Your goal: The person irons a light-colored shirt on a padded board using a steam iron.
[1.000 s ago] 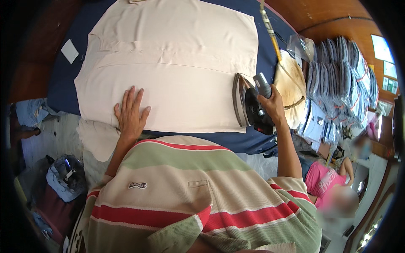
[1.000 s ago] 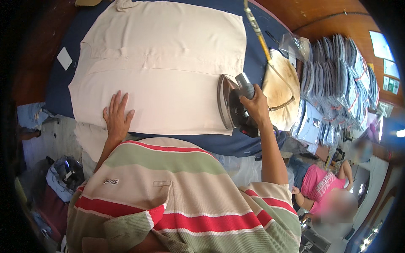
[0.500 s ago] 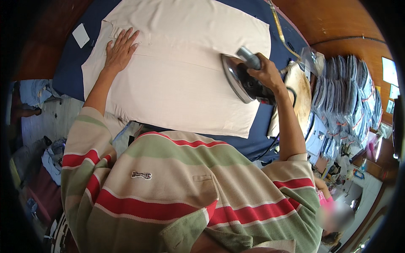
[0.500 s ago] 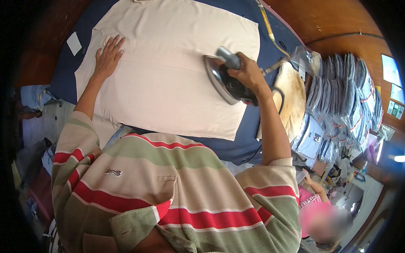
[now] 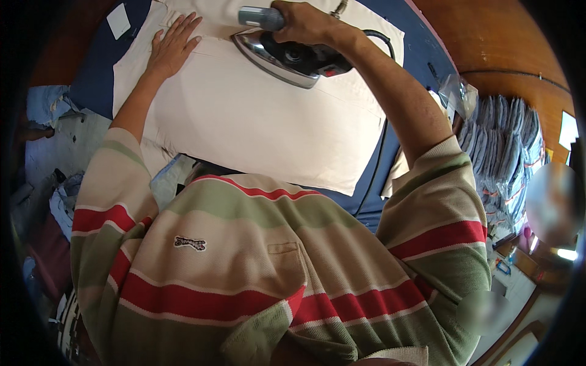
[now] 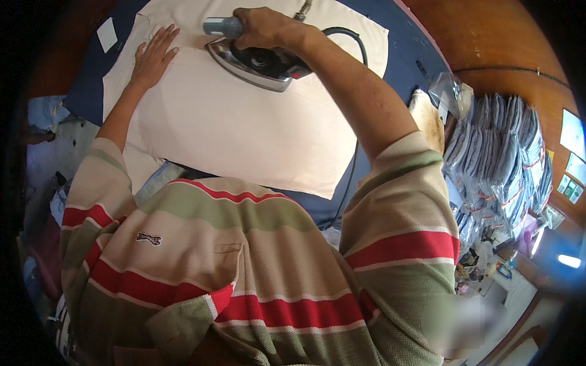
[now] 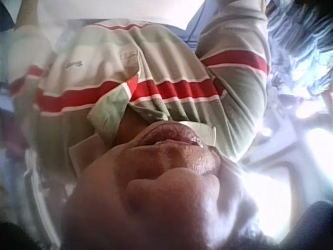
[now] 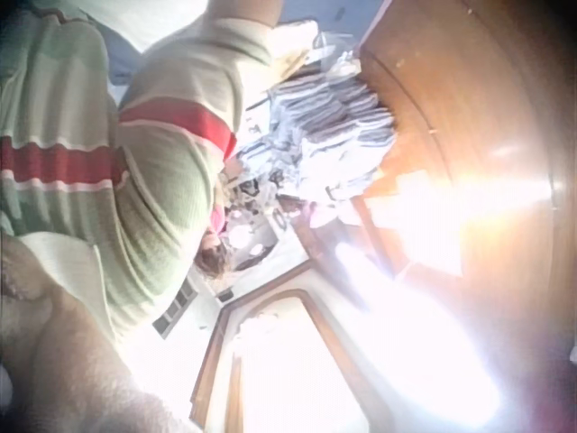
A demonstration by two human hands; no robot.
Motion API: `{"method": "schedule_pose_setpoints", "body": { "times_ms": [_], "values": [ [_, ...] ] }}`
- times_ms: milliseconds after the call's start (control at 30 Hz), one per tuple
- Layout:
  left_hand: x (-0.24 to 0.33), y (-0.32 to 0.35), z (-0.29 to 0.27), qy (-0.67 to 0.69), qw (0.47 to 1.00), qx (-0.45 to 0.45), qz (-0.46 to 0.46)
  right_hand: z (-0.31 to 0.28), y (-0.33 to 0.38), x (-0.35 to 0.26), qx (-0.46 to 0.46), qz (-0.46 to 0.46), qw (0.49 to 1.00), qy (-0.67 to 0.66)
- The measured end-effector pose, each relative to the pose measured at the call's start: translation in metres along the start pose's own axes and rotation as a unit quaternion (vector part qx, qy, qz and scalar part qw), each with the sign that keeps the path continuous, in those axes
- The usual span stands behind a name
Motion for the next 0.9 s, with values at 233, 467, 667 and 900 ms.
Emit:
{"method": "schedule_pose_setpoints", "body": {
  "times_ms": [233,467,667,900],
  "values": [
    [0.001,0.007,-0.002,-0.02,1.0,-0.006,-0.016,-0.002,0.114,0.092,0.015,0.069,0.997,0.02],
    [-0.008,0.003,0.006,0.003,1.0,-0.019,-0.007,-0.005,0.219,0.119,0.053,0.225,0.972,-0.033],
    [0.017,-0.006,-0.024,0.058,0.998,-0.016,-0.032,0.039,0.291,0.1,0.062,0.302,0.942,-0.134],
    [0.223,0.03,-0.211,0.464,0.801,0.116,0.361,0.014,0.387,0.142,0.219,0.456,0.828,-0.241]
  ]
}}
Point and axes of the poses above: each hand's wrist, its own y-axis away from the middle knuckle, its own z-axis out of the palm, x = y × z, the point moved 7 cm from there along -y, towards the middle knuckle, and after that the axes turned 8 degrees about y, right-handed, at the moved point
